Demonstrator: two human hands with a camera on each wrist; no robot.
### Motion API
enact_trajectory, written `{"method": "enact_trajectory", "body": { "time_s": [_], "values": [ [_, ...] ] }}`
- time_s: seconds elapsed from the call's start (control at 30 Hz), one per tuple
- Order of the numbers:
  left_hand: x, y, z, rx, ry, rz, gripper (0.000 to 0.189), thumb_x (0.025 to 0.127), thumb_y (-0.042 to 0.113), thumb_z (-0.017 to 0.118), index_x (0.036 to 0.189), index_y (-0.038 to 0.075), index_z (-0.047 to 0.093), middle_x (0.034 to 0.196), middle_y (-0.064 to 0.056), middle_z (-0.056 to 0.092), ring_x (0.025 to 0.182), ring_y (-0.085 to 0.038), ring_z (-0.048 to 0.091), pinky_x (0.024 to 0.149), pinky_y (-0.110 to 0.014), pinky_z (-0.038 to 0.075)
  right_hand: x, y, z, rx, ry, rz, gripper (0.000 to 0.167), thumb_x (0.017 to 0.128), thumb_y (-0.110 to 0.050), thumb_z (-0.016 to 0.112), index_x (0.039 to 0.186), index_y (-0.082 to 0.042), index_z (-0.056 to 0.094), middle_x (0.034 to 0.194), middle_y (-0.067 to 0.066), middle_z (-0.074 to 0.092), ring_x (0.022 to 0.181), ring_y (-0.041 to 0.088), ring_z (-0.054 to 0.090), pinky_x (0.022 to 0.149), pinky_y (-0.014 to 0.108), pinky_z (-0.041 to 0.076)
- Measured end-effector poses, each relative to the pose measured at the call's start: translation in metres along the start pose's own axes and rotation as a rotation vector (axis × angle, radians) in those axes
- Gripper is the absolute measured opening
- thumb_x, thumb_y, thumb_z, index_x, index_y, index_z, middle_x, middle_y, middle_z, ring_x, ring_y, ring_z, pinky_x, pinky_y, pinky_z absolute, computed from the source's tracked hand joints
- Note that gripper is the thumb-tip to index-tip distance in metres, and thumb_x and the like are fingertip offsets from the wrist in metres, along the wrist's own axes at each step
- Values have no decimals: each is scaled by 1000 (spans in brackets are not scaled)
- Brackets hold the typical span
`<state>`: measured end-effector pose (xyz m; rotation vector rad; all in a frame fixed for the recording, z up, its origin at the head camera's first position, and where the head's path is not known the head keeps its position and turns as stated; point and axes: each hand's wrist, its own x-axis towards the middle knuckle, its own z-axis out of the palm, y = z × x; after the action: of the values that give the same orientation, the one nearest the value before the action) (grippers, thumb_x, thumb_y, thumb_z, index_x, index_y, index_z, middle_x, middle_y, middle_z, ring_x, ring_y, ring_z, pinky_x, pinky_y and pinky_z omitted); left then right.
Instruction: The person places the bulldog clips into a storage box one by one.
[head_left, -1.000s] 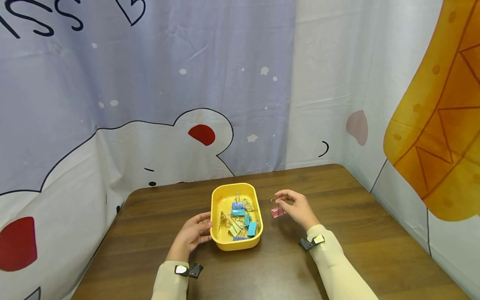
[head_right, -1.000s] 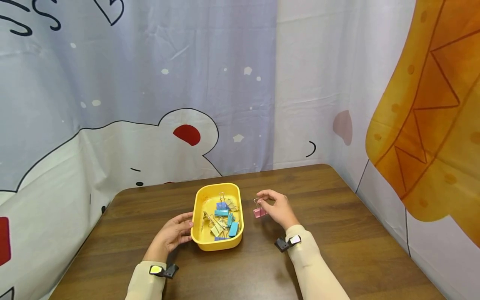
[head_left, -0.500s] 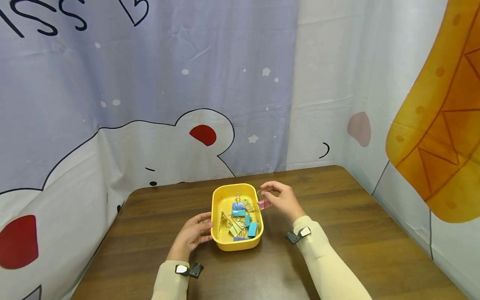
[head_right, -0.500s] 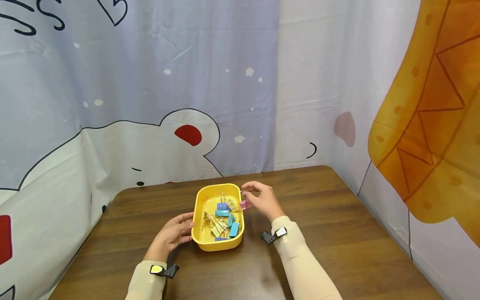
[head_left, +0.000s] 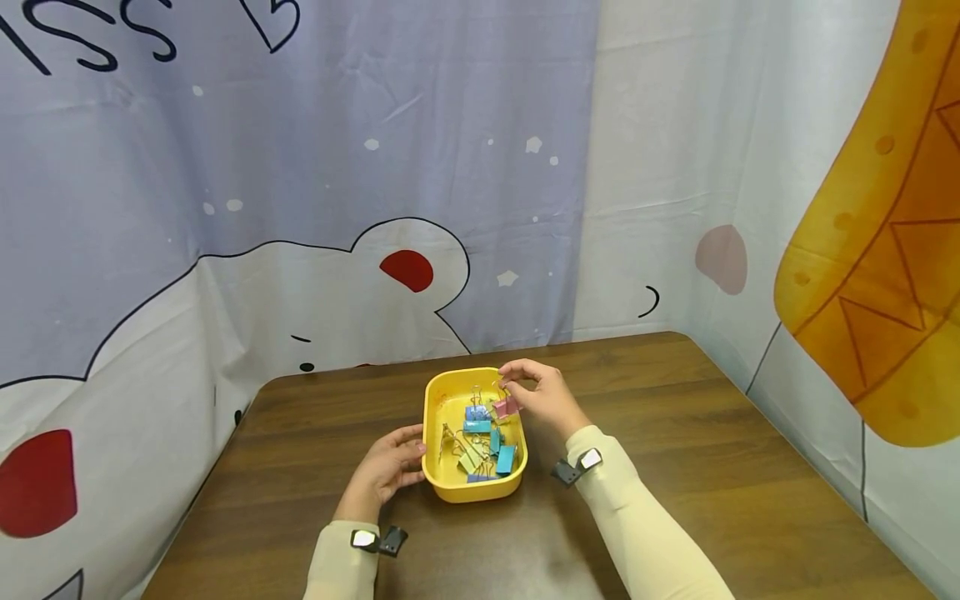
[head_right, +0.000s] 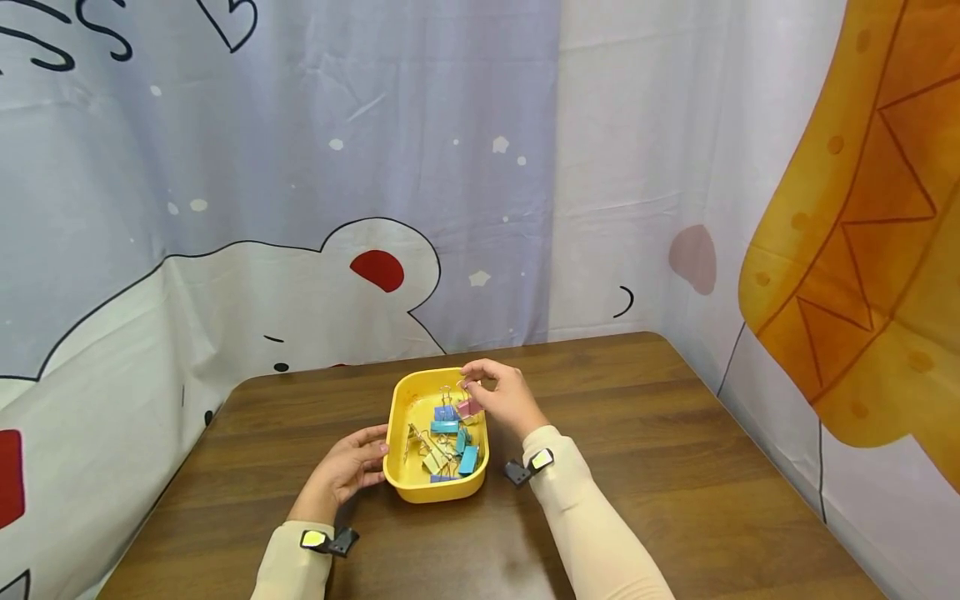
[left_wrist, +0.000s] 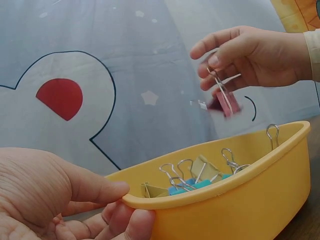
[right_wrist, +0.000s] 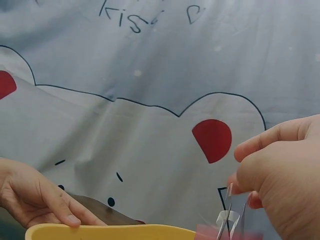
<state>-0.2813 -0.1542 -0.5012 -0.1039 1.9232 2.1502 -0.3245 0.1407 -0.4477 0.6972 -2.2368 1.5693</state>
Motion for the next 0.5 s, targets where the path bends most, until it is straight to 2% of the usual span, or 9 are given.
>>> {"method": "enact_trajectory", "body": {
  "time_s": [0.1, 0.3, 0.5],
  "values": [
    [0, 0, 0, -2, -2, 1, 48, 98, 0, 59, 144, -5, 47, 114, -19, 62, 85, -22, 64, 63, -31, 60, 1, -1, 2, 3, 2, -2, 17, 94, -1, 67, 107, -10, 73, 98, 3, 75, 97, 21, 68, 93, 48, 54],
    [0, 1, 1, -6, 5, 1, 47, 98, -1, 59, 143, -5, 48, 113, -19, 62, 84, -22, 63, 62, -30, 59, 2, 0, 0, -4, 27, -10, 16, 95, 0, 65, 104, -11, 73, 94, 0, 74, 93, 19, 68, 89, 43, 56],
    [-2, 3, -1, 31, 34, 14, 45, 98, 2, 62, 141, -3, 52, 110, -17, 63, 82, -20, 63, 64, -32, 61, 1, 6, -15, -46, 23, -9, 14, 96, -3, 65, 106, -9, 72, 95, 3, 74, 93, 20, 68, 85, 37, 56]
  ]
}}
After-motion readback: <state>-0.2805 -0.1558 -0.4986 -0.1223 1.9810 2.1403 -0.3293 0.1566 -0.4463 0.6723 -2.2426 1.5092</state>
